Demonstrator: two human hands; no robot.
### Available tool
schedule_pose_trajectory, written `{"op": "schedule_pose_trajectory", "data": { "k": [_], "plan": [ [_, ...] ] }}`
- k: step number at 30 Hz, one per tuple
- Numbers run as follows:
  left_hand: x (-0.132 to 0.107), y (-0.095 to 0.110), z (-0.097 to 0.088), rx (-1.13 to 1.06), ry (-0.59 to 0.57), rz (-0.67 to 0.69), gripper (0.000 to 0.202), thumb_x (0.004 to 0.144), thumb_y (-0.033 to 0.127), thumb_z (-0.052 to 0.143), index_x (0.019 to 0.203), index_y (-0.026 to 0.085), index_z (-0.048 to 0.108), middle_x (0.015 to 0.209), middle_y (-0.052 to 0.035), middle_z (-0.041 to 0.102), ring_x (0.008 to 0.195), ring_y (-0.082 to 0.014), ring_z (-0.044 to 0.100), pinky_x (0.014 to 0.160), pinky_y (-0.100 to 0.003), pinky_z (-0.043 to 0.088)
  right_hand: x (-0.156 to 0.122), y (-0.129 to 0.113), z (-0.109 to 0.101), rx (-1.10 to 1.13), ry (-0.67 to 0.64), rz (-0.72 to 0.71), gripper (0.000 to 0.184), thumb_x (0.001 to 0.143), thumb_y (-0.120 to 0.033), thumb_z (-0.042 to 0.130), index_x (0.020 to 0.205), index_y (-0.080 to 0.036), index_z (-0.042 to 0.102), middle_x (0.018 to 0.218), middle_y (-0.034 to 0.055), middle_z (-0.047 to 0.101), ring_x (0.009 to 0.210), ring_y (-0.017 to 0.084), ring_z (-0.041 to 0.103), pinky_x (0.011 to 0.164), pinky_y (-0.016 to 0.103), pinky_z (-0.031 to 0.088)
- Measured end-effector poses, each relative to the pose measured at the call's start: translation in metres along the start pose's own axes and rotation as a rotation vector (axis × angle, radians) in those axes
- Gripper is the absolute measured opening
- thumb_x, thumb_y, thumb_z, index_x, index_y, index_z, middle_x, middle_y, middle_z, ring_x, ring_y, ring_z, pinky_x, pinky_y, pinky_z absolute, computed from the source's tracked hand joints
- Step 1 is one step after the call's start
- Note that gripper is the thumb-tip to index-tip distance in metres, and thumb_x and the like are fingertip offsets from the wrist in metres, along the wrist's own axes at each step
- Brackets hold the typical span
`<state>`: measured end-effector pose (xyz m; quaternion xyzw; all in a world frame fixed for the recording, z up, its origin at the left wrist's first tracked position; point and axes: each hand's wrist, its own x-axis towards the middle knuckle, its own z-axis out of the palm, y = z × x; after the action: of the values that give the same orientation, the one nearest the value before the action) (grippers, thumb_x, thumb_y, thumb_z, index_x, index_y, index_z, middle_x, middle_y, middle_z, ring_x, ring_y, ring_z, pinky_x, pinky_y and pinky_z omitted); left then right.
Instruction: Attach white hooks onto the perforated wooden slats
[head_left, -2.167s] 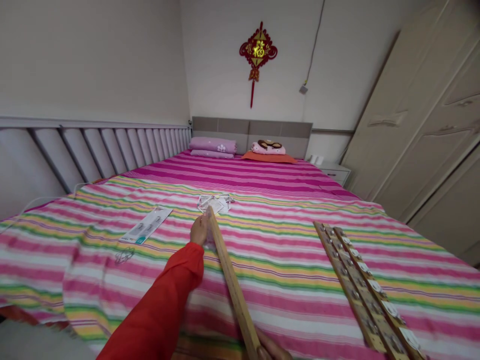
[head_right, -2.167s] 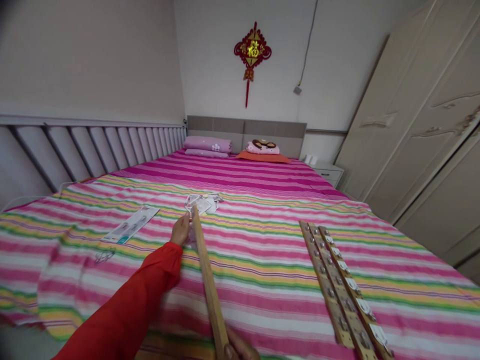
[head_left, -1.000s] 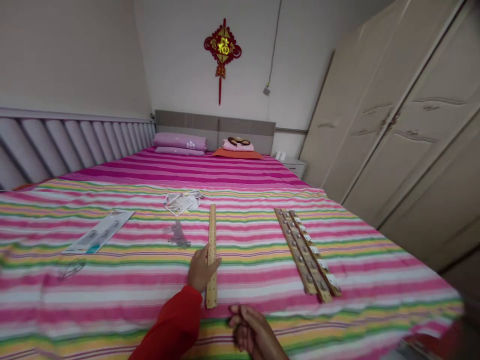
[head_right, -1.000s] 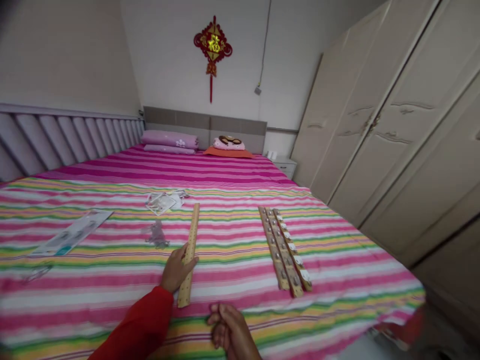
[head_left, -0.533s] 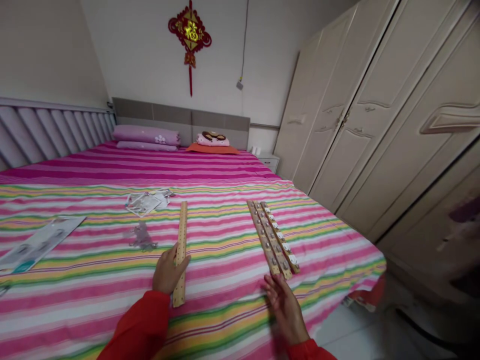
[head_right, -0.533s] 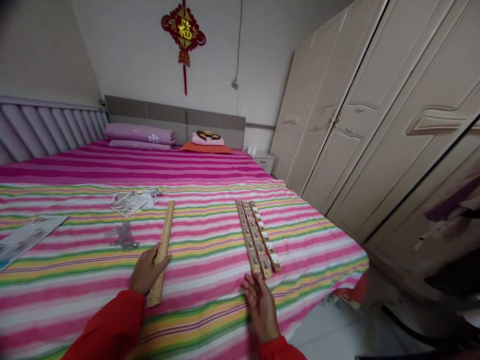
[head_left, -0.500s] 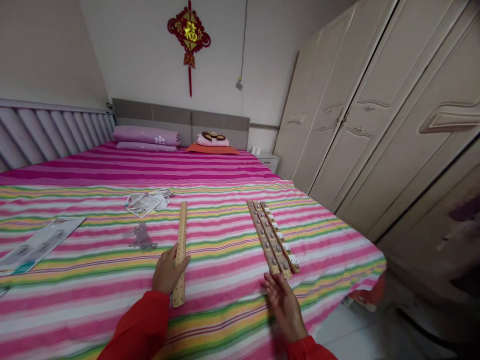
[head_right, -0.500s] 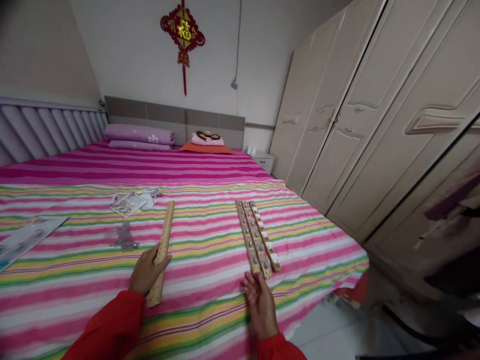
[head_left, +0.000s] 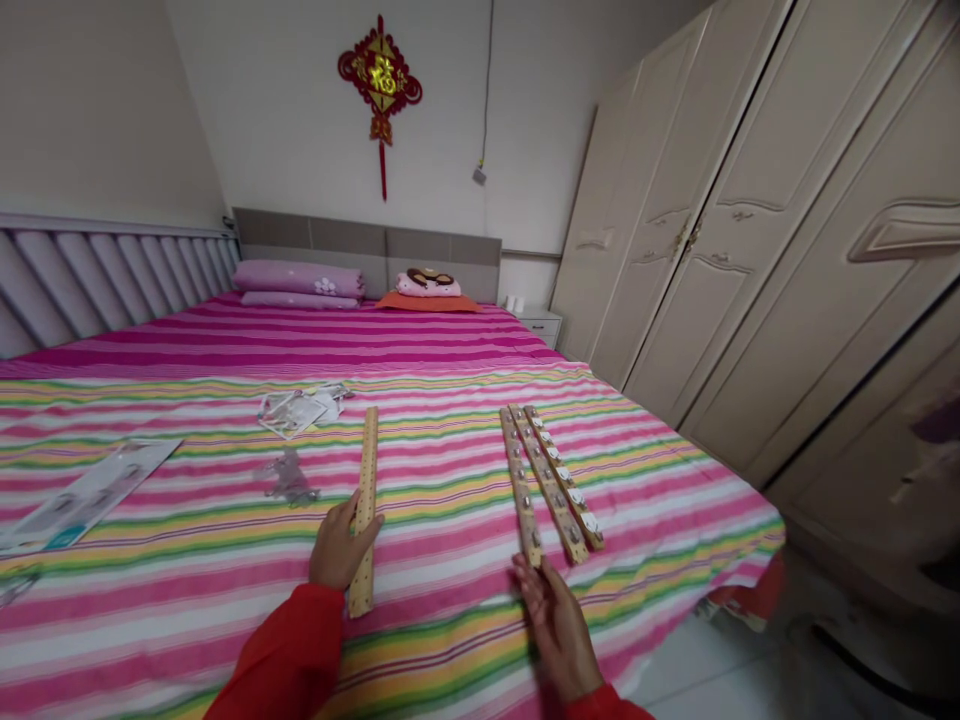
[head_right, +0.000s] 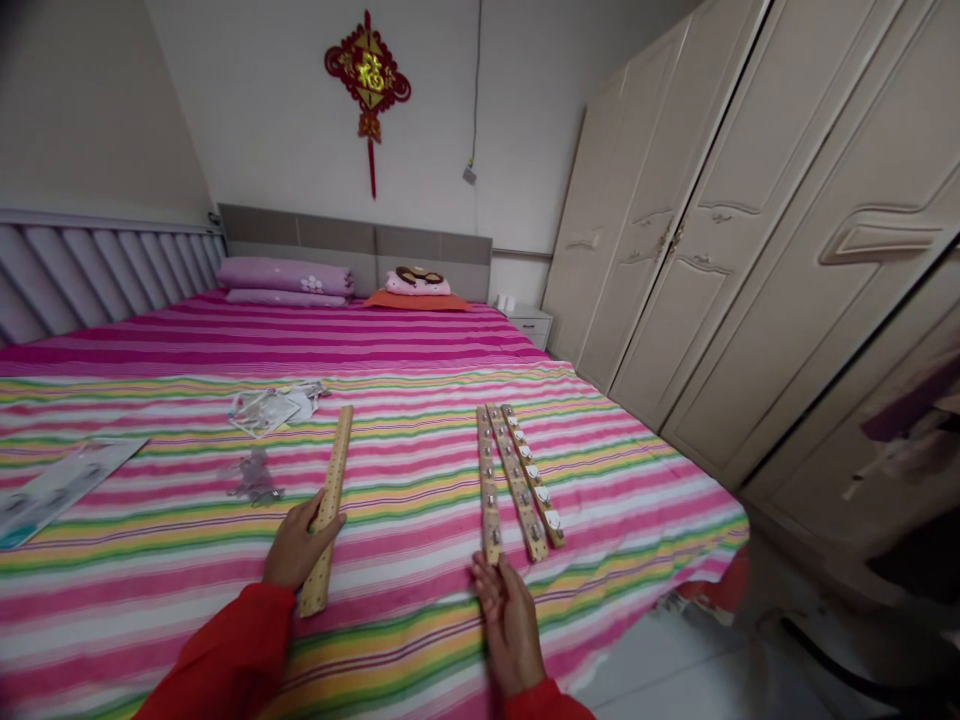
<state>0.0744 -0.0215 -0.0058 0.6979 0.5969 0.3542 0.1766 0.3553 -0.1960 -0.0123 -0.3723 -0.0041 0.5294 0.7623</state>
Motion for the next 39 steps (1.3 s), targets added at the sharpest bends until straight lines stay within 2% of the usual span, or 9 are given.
{"op": "schedule_pose_trajectory", "data": {
  "k": [5, 12, 18, 22, 26, 31, 34, 36, 39],
  "plan": [
    [-0.001, 0.000, 0.001, -0.024, 0.019, -0.020, 0.066, 0.072, 0.057, 0.051, 0.123, 0.017, 0.056, 0.109, -0.0109, 0.059, 0.107, -0.0282, 0.054, 0.097, -0.043, 0.042, -0.003, 0.006, -0.008, 0.094, -0.128, 0.117, 0.024, 0.075, -0.021, 0.073, 0.092, -0.006, 0.067, 0.094, 0.0136, 0.072, 0.072, 0.013, 0.069, 0.063, 0.020, 0.059],
    [-0.003, 0.003, 0.001, -0.094, 0.046, 0.000, 0.060, 0.070, 0.055, 0.053, 0.118, 0.019, 0.060, 0.104, -0.0088, 0.058, 0.105, -0.0276, 0.055, 0.097, -0.043, 0.043, 0.009, -0.009, -0.008, 0.166, -0.262, 0.239, 0.021, 0.073, -0.014, 0.074, 0.092, -0.008, 0.067, 0.085, 0.0085, 0.068, 0.067, 0.009, 0.061, 0.062, 0.018, 0.055],
    [-0.004, 0.003, 0.000, -0.117, 0.044, -0.008, 0.063, 0.071, 0.052, 0.054, 0.123, 0.016, 0.057, 0.105, -0.0103, 0.058, 0.104, -0.0275, 0.056, 0.097, -0.044, 0.043, 0.003, -0.006, -0.007, 0.145, -0.297, 0.216, 0.015, 0.073, -0.014, 0.073, 0.087, -0.014, 0.066, 0.078, 0.0030, 0.064, 0.062, 0.008, 0.057, 0.059, 0.019, 0.054],
    [-0.003, 0.002, -0.001, -0.201, 0.011, -0.021, 0.066, 0.071, 0.052, 0.056, 0.123, 0.012, 0.056, 0.106, -0.0116, 0.058, 0.102, -0.0265, 0.057, 0.097, -0.043, 0.043, -0.004, 0.003, 0.001, 0.143, -0.296, 0.261, 0.019, 0.070, -0.014, 0.076, 0.087, -0.013, 0.067, 0.077, 0.0030, 0.063, 0.064, 0.010, 0.058, 0.059, 0.020, 0.054],
    [-0.007, 0.007, -0.006, -0.367, 0.053, -0.139, 0.062, 0.071, 0.052, 0.056, 0.117, 0.011, 0.059, 0.113, -0.0137, 0.058, 0.111, -0.0278, 0.054, 0.102, -0.043, 0.040, -0.011, 0.016, 0.024, 0.139, -0.349, 0.332, 0.019, 0.068, -0.014, 0.077, 0.085, -0.015, 0.067, 0.074, 0.0010, 0.062, 0.062, 0.009, 0.056, 0.057, 0.019, 0.052],
    [-0.031, 0.035, -0.019, -0.575, 0.150, -0.195, 0.052, 0.078, 0.050, 0.053, 0.118, 0.017, 0.057, 0.129, -0.0127, 0.053, 0.125, -0.0263, 0.046, 0.107, -0.041, 0.036, -0.020, 0.042, 0.072, 0.107, -0.460, 0.402, 0.020, 0.068, -0.016, 0.079, 0.085, -0.016, 0.068, 0.075, 0.0005, 0.063, 0.061, 0.007, 0.054, 0.057, 0.017, 0.050],
    [-0.042, 0.052, -0.026, -0.802, 0.039, -0.276, 0.061, 0.077, 0.053, 0.057, 0.128, 0.021, 0.050, 0.137, -0.0116, 0.049, 0.128, -0.0260, 0.045, 0.103, -0.037, 0.041, -0.021, 0.067, 0.103, 0.115, -0.499, 0.420, 0.022, 0.068, -0.016, 0.078, 0.088, -0.016, 0.068, 0.078, 0.0013, 0.065, 0.062, 0.009, 0.055, 0.055, 0.018, 0.049],
    [-0.045, 0.058, -0.027, -0.947, -0.041, -0.305, 0.073, 0.071, 0.052, 0.064, 0.134, 0.021, 0.044, 0.141, -0.0136, 0.045, 0.129, -0.0271, 0.044, 0.100, -0.035, 0.044, -0.021, 0.086, 0.122, 0.107, -0.505, 0.406, 0.025, 0.067, -0.015, 0.077, 0.090, -0.017, 0.068, 0.081, 0.0018, 0.067, 0.065, 0.010, 0.058, 0.058, 0.020, 0.050],
    [-0.042, 0.058, -0.026, -1.074, -0.053, -0.289, 0.089, 0.061, 0.045, 0.075, 0.139, 0.024, 0.037, 0.143, -0.0153, 0.042, 0.127, -0.0282, 0.046, 0.095, -0.034, 0.047, -0.024, 0.114, 0.143, 0.031, -0.518, 0.360, 0.030, 0.067, -0.017, 0.078, 0.095, -0.018, 0.068, 0.082, 0.0015, 0.069, 0.064, 0.009, 0.059, 0.062, 0.020, 0.050]
  ]
}}
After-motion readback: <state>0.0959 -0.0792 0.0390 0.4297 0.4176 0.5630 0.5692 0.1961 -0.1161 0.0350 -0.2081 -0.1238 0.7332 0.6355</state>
